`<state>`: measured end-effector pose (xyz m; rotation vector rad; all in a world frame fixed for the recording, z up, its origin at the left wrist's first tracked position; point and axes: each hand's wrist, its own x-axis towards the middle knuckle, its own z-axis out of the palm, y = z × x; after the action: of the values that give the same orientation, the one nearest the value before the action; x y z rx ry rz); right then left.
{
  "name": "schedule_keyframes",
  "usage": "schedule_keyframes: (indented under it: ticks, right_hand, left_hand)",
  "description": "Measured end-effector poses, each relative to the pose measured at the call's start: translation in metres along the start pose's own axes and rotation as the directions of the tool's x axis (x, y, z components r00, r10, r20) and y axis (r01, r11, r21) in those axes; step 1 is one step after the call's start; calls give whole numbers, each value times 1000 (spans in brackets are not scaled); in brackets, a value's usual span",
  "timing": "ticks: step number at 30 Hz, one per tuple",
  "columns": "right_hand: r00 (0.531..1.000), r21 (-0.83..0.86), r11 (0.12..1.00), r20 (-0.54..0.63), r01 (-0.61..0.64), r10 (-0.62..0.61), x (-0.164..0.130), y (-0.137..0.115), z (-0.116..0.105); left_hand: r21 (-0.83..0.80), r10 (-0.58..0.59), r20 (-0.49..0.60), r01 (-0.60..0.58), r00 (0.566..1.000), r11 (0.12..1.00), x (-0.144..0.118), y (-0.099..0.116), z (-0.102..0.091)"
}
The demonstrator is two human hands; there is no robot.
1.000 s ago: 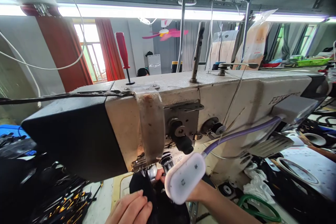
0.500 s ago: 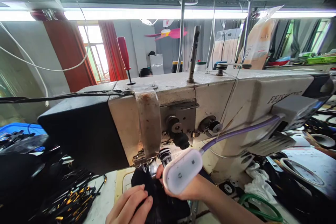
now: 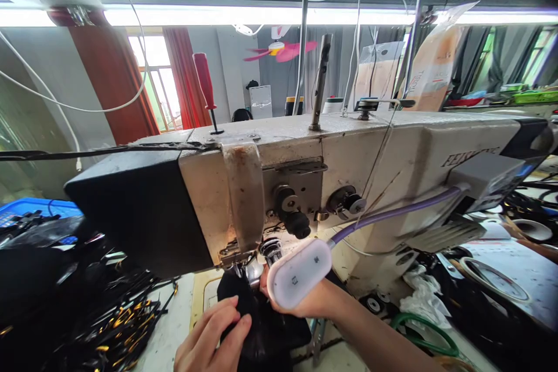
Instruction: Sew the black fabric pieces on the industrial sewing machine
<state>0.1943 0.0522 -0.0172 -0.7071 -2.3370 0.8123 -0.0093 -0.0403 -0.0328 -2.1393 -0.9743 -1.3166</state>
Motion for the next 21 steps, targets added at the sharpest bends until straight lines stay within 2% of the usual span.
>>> schedule_keyframes:
  ticks: [4, 12, 17, 21]
  right_hand:
    - [1000, -7, 1000, -2, 14, -14, -1, 6, 5]
    - [998, -16, 999, -52, 38, -38, -5, 2, 4]
    - [980, -124, 980, -112, 153, -167, -7, -5, 8]
    - [959, -238, 943, -108, 233, -264, -7, 3, 16]
  left_hand:
    - [-10, 81, 44, -81, 996, 997, 0, -5, -3]
    - [-4, 79, 17, -79, 997, 997, -2, -6, -1]
    - [-7, 107, 31, -106, 994, 994, 1, -8, -1]
    - [-17, 158, 6, -158, 987, 987, 12, -9, 2]
